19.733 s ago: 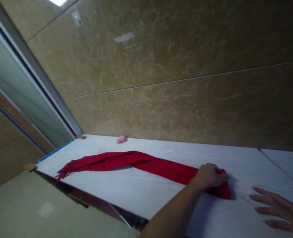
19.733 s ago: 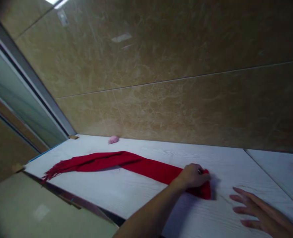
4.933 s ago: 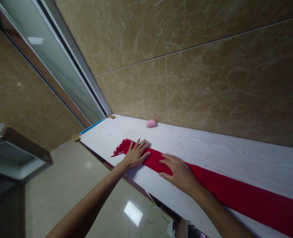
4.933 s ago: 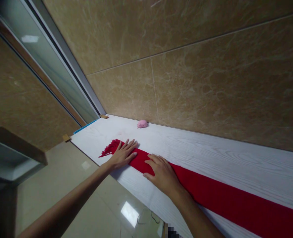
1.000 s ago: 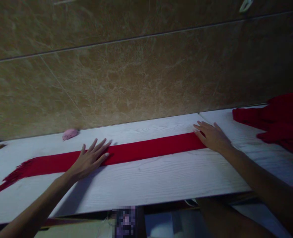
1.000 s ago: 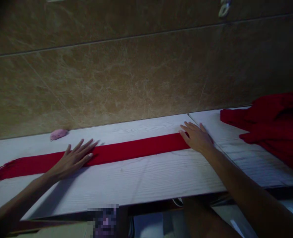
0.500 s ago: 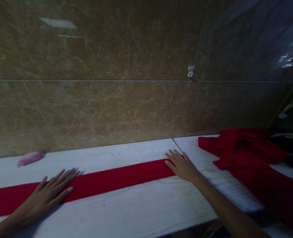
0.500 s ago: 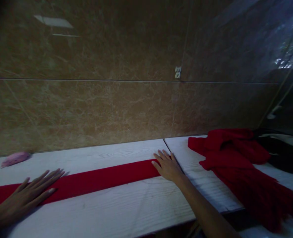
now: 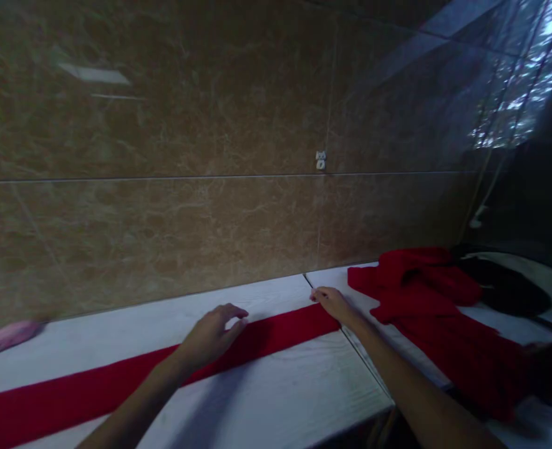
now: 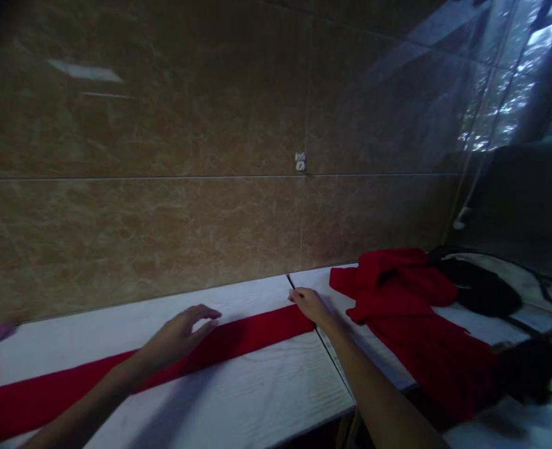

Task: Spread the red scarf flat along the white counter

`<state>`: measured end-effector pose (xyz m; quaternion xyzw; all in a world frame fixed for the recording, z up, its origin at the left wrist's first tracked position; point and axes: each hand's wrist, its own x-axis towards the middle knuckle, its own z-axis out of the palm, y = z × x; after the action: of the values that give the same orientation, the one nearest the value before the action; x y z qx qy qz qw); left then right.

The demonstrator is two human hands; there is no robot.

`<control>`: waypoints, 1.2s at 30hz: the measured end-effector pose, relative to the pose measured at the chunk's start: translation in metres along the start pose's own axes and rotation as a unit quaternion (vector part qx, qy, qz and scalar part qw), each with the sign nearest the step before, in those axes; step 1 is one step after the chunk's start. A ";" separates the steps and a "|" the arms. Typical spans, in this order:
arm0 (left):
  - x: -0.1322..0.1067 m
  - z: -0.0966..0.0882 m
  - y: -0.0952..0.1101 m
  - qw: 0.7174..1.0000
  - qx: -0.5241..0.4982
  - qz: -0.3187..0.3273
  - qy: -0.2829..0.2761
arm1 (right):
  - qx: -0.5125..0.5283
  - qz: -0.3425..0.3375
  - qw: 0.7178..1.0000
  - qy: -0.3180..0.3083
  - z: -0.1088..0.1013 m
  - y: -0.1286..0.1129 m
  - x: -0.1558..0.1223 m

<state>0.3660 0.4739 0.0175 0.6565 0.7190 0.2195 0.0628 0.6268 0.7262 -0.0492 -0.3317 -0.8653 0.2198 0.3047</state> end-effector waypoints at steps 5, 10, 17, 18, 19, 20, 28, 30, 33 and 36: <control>0.064 0.061 0.047 0.999 0.019 0.033 -0.027 | -0.005 -0.025 1.000 -0.018 0.014 0.001 0.009; 0.080 0.090 0.038 0.998 0.005 0.052 -0.046 | -0.013 -0.050 0.998 -0.024 0.019 0.007 0.009; 0.074 0.096 0.030 0.996 -0.026 0.082 -0.003 | 0.016 -0.055 0.998 -0.028 0.018 0.010 0.008; 0.075 0.096 0.030 0.996 -0.031 0.081 -0.007 | 0.023 -0.051 0.998 -0.028 0.018 0.010 0.009; 0.077 0.095 0.030 0.996 -0.035 0.078 -0.011 | 0.030 -0.045 0.998 -0.027 0.019 0.010 0.009; 0.078 0.094 0.029 0.996 -0.040 0.073 -0.016 | 0.037 -0.039 0.998 -0.027 0.019 0.010 0.010; 0.089 0.089 0.030 0.997 -0.040 0.029 -0.056 | 0.077 -0.007 0.997 -0.024 0.019 0.013 0.014; 0.090 0.090 0.029 0.997 -0.046 0.031 -0.053 | 0.082 -0.002 0.996 -0.019 0.018 0.013 0.014; 0.091 0.089 0.026 0.997 -0.054 0.032 -0.048 | 0.091 0.003 0.996 -0.011 0.018 0.012 0.013; 0.090 0.086 0.027 0.997 -0.035 0.029 -0.056 | 0.099 0.003 0.995 -0.009 0.018 0.011 0.013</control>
<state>0.4117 0.5828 -0.0303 0.6860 0.6865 0.2095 0.1195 0.6121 0.7402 -0.0635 -0.3010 -0.8409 0.3083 0.3274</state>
